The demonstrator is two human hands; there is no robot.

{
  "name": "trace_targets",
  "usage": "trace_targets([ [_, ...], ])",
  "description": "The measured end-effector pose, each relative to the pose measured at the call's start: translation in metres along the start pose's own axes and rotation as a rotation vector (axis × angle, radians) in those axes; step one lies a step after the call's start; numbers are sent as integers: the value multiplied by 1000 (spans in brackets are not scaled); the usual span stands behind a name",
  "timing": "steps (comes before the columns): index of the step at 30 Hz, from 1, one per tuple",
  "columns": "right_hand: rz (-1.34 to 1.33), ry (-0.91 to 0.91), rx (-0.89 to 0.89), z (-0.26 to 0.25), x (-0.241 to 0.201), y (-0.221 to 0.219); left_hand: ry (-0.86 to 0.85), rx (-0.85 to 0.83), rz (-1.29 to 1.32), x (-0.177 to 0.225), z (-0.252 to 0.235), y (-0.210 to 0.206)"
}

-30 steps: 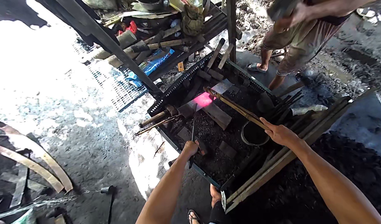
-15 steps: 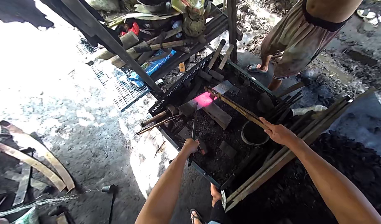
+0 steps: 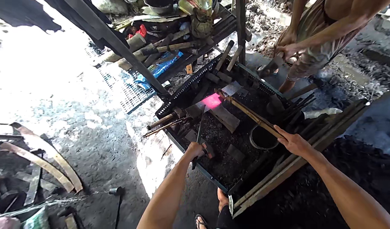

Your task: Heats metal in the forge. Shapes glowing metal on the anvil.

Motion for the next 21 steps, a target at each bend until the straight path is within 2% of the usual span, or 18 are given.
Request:
trace_targets([
  [4,37,-8,18,-2,-2,6,-4,-13,30,-20,-6,-19],
  [9,54,9,11,-29,-6,-3,27,-17,41,-14,2,-33],
  [16,161,-50,-17,-30,-40,19,46,-15,3,-11,0,-25],
  [21,180,-40,-15,-31,-47,24,54,-24,4,-9,1,-22],
])
Point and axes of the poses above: each hand's wrist, its own z-axis away from the middle knuckle, its own y-axis out of the back of the hand, x = y × z, the point moved 2 cm from there along -z, towards the middle knuckle, and after that the axes turned 8 degrees about -z, right-handed, at the moved point
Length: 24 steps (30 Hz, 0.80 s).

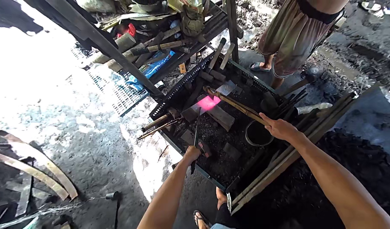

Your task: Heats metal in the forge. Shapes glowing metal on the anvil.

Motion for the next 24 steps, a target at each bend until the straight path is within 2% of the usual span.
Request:
trace_targets([
  [11,-3,-41,-21,-3,0,-2,5,2,4,0,0,1],
  [15,-20,-96,11,-10,1,-5,-16,4,-8,13,4,8],
  [19,-153,-61,49,-16,17,-6,-13,10,18,7,-1,13],
  [24,-171,-54,22,1,18,-7,-53,-2,48,-1,-5,10],
])
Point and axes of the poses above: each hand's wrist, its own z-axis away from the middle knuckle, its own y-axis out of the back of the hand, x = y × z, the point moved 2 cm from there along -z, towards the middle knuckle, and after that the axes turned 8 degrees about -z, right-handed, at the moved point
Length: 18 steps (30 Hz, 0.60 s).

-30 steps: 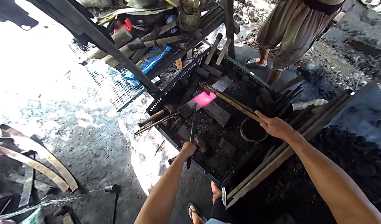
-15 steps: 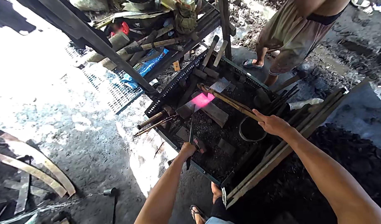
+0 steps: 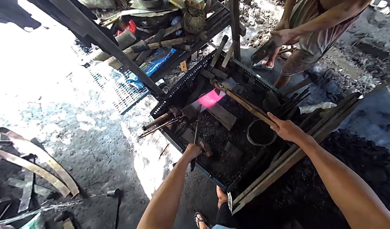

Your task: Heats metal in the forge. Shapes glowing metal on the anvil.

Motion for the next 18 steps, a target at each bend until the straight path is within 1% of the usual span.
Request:
trace_targets([
  [5,65,54,-25,-2,-4,-2,-28,9,27,-7,-5,-1],
  [9,164,45,-9,-5,-5,-3,2,-2,16,-10,-10,3],
  [18,159,14,19,-2,-15,-4,41,-13,-1,-7,-8,17],
])
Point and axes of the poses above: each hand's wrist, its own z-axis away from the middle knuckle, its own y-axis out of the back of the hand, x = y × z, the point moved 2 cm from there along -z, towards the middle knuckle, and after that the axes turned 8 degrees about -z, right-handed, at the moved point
